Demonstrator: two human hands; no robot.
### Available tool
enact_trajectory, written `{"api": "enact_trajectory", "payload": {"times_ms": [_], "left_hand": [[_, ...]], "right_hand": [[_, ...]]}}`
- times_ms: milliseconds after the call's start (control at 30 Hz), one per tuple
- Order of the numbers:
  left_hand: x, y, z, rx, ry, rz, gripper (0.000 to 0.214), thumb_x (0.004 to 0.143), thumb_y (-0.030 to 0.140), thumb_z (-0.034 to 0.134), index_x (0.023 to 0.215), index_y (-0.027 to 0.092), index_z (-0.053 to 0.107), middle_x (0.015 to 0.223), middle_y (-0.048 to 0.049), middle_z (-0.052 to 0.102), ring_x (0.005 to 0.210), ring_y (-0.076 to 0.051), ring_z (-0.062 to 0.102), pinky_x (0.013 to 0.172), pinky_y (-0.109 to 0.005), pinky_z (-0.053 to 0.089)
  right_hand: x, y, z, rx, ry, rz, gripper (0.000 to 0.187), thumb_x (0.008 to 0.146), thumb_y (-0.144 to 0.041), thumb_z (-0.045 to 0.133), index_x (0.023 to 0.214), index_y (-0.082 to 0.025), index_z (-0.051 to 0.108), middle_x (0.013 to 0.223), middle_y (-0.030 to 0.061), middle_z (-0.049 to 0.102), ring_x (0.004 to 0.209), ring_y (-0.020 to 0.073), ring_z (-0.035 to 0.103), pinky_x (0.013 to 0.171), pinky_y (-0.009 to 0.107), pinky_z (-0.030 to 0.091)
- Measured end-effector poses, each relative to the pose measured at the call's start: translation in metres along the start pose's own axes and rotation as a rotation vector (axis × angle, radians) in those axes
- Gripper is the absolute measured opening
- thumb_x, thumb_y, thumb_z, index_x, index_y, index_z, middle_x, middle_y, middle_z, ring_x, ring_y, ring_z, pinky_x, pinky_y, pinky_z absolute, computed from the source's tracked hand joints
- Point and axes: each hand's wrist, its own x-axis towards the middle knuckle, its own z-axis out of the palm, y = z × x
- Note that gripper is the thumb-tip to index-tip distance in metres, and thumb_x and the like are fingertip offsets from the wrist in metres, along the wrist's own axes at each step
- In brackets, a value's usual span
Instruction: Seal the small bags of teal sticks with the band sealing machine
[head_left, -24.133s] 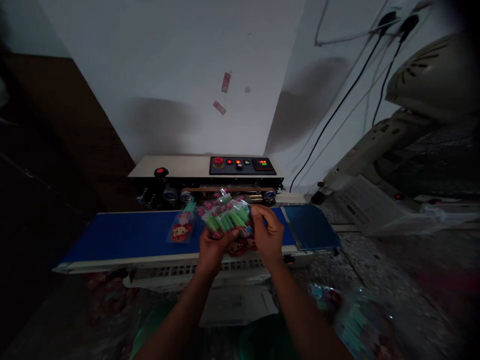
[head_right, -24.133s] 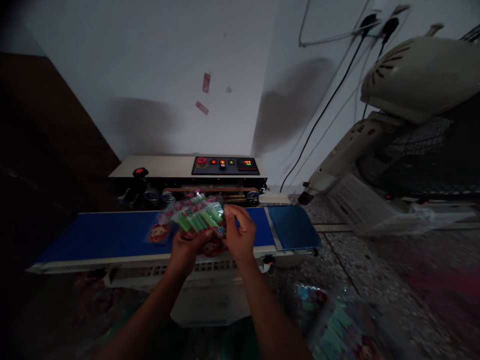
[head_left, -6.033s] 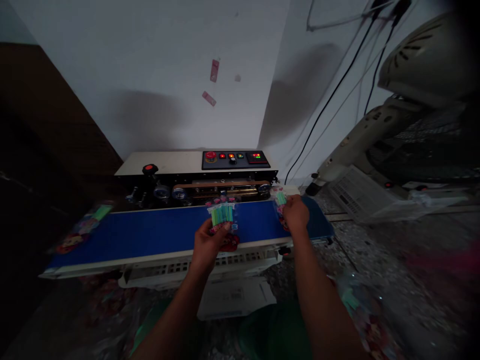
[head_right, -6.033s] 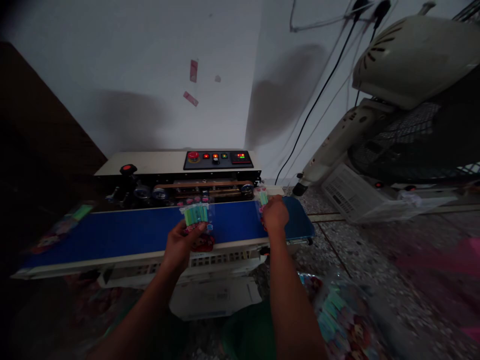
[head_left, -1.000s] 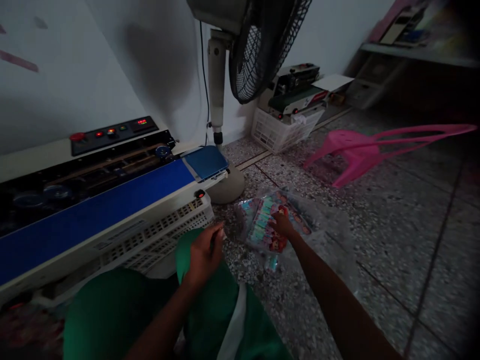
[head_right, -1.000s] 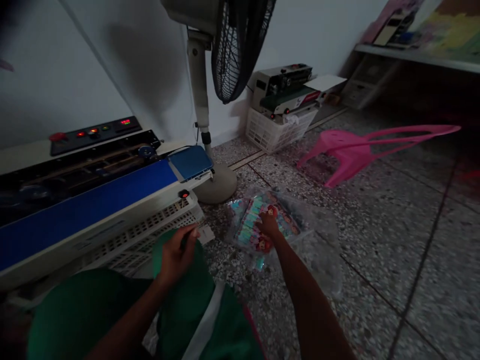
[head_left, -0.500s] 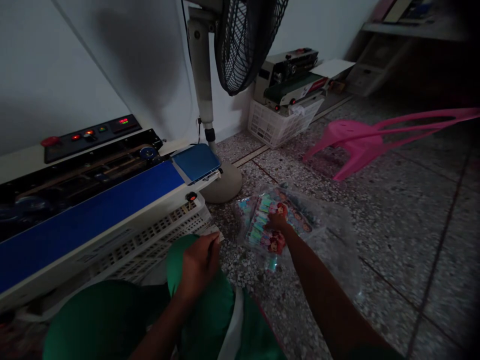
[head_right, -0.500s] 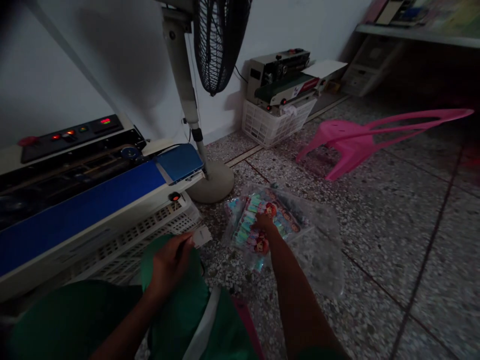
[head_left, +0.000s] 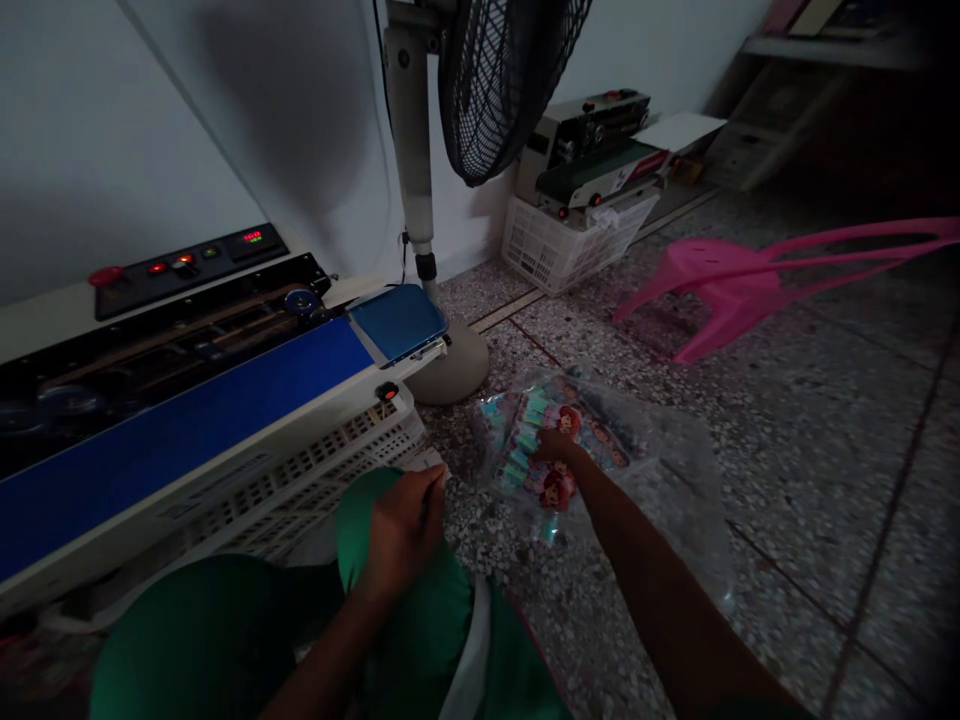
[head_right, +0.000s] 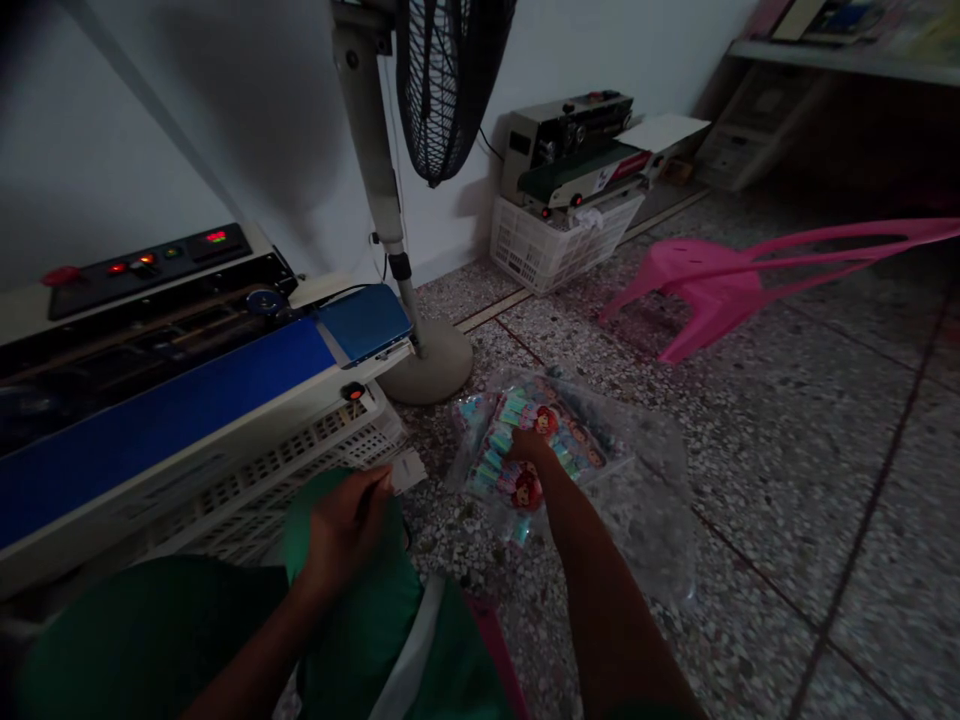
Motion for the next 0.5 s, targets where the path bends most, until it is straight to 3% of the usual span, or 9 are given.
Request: {"api": "enact_trajectory", "payload": {"times_ms": [133,367,500], "left_hand": [[0.000,0.001,0.000,-0.007,-0.001,-0.012,0.020,0.086,0.024,0.047,0.098,0.019,0.062,0.087,-0.0053,0.070,0.078,-0.017,0.065,0.070,-0.027,0.051],[-0.001,-0.001,0.000,-0.017,0.013,0.010,0.021,0.085,0.022,0.048,0.100,0.018,0.062,0.089,-0.0054,0.070,0.081,-0.017,0.065,0.073,-0.027,0.050],[-0.001,-0.002,0.000,-0.012,0.010,0.002,0.022,0.084,0.024,0.048,0.100,0.019,0.063,0.090,-0.0053,0.071,0.081,-0.018,0.066,0.072,-0.028,0.051]], "right_hand": [[0.000,0.000,-0.004,0.048,-0.097,-0.039,0.058,0.059,-0.050,0.072,0.103,-0.014,0.062,0.103,0.0123,0.064,0.090,0.0244,0.061,0.073,0.030,0.047],[-0.001,-0.002,0.001,0.143,-0.097,-0.081,0.051,0.050,-0.042,0.076,0.093,-0.016,0.066,0.097,0.0096,0.066,0.082,0.0238,0.062,0.067,0.027,0.046],[-0.006,0.003,0.006,0.234,-0.046,-0.068,0.039,0.050,-0.038,0.075,0.079,-0.013,0.066,0.079,0.0064,0.067,0.070,0.0207,0.060,0.060,0.026,0.045]]}}
